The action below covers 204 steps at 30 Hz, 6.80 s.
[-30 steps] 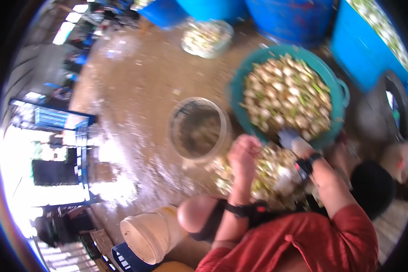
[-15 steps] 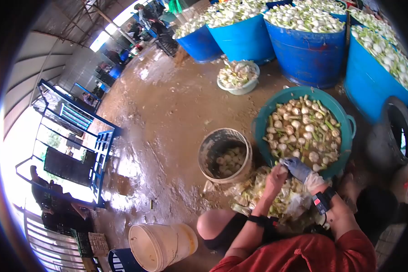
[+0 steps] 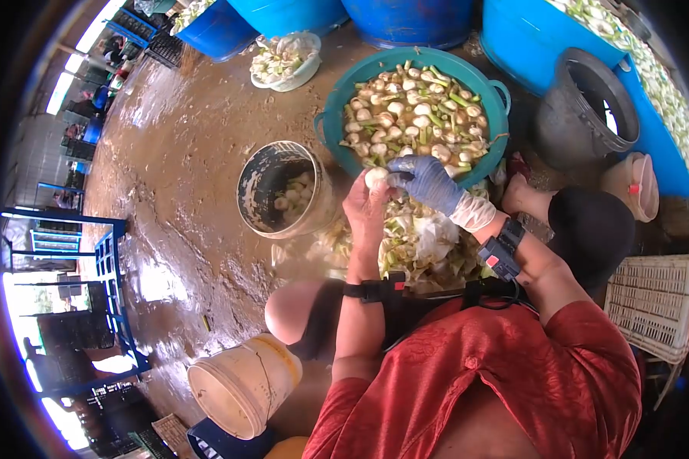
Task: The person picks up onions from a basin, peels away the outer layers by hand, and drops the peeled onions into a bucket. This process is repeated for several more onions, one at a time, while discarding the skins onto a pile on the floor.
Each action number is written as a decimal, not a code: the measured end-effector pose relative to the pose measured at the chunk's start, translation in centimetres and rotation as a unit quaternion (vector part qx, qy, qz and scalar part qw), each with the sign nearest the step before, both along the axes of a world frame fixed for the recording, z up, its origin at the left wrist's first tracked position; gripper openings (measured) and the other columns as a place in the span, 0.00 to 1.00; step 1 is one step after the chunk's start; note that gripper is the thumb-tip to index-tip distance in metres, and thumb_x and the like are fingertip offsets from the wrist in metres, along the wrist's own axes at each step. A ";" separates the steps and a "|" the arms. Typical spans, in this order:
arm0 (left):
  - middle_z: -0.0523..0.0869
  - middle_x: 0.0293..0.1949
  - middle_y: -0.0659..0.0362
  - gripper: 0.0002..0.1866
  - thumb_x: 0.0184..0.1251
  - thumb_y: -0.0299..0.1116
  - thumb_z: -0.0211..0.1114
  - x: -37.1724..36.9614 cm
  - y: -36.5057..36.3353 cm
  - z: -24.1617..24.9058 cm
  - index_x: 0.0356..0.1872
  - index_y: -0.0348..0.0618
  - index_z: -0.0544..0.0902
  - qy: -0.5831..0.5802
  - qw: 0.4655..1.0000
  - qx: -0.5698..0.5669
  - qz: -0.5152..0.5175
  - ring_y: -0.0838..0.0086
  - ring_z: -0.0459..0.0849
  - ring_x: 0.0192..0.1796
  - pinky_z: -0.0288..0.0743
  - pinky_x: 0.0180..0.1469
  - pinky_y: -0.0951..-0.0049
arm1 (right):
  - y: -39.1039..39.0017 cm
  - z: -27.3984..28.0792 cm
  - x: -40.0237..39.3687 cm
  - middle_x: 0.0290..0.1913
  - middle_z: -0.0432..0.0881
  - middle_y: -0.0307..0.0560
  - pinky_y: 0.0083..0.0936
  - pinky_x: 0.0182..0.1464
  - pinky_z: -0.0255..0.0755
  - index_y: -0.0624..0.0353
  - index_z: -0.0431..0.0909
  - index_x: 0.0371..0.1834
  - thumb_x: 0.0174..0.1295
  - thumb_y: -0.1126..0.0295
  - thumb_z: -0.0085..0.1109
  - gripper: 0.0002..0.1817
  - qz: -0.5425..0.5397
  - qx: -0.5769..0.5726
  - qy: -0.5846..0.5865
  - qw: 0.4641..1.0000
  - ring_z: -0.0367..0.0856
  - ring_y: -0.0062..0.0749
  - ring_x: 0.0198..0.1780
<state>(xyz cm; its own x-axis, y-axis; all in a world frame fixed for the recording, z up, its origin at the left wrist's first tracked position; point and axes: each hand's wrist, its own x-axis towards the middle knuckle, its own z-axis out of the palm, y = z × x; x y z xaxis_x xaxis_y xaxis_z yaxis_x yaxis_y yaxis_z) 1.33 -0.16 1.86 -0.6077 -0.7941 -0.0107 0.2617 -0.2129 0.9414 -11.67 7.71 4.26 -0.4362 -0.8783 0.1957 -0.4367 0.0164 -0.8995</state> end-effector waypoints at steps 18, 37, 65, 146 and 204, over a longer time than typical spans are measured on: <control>0.82 0.39 0.55 0.21 0.68 0.36 0.59 0.5 1.0 0.0 0.55 0.29 0.73 -0.010 0.996 0.070 -0.051 0.74 0.81 0.35 0.78 0.37 0.76 | 1.1 -0.6 0.6 0.24 0.78 0.56 0.36 0.32 0.72 0.63 0.80 0.28 0.51 0.67 0.56 0.10 -0.054 0.044 -0.129 0.989 0.78 0.47 0.25; 0.80 0.31 0.53 0.20 0.69 0.39 0.56 0.3 1.8 0.9 0.53 0.34 0.73 0.047 0.980 0.164 -0.103 0.69 0.77 0.30 0.74 0.34 0.70 | 0.8 -8.2 -4.4 0.28 0.82 0.47 0.32 0.37 0.74 0.59 0.82 0.24 0.51 0.68 0.56 0.08 -0.033 0.160 0.468 0.868 0.81 0.40 0.34; 0.78 0.27 0.63 0.21 0.58 0.39 0.61 0.5 0.8 -0.8 0.45 0.31 0.80 -0.151 0.976 -0.093 -0.125 0.81 0.69 0.22 0.62 0.24 0.82 | 2.8 -4.7 -0.1 0.32 0.82 0.51 0.30 0.36 0.72 0.62 0.80 0.35 0.54 0.73 0.57 0.08 0.053 0.099 -0.124 0.986 0.79 0.41 0.31; 0.83 0.39 0.53 0.19 0.66 0.31 0.59 -0.3 0.6 -0.2 0.54 0.30 0.74 -0.056 0.995 0.069 -0.050 0.66 0.85 0.36 0.81 0.37 0.72 | -0.4 -4.1 -3.2 0.24 0.82 0.50 0.32 0.33 0.72 0.64 0.79 0.32 0.61 0.68 0.52 0.11 0.049 0.024 -0.075 0.996 0.81 0.36 0.28; 0.83 0.30 0.54 0.15 0.56 0.33 0.64 -0.1 0.0 -1.9 0.40 0.31 0.79 -0.028 0.975 0.169 -0.139 0.71 0.82 0.28 0.77 0.28 0.75 | 2.3 -4.0 -2.6 0.43 0.80 0.49 0.29 0.48 0.75 0.59 0.76 0.46 0.42 0.65 0.71 0.26 0.099 -0.086 0.230 0.964 0.80 0.40 0.44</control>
<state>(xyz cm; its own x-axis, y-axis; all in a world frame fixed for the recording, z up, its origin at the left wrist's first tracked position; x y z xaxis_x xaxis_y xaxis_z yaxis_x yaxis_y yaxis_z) 1.22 -0.21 0.00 -0.7895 -0.5448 -0.2827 0.1000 -0.5686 0.8165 -14.25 9.99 0.24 -0.0956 -0.8727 0.4789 -0.7688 -0.2408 -0.5924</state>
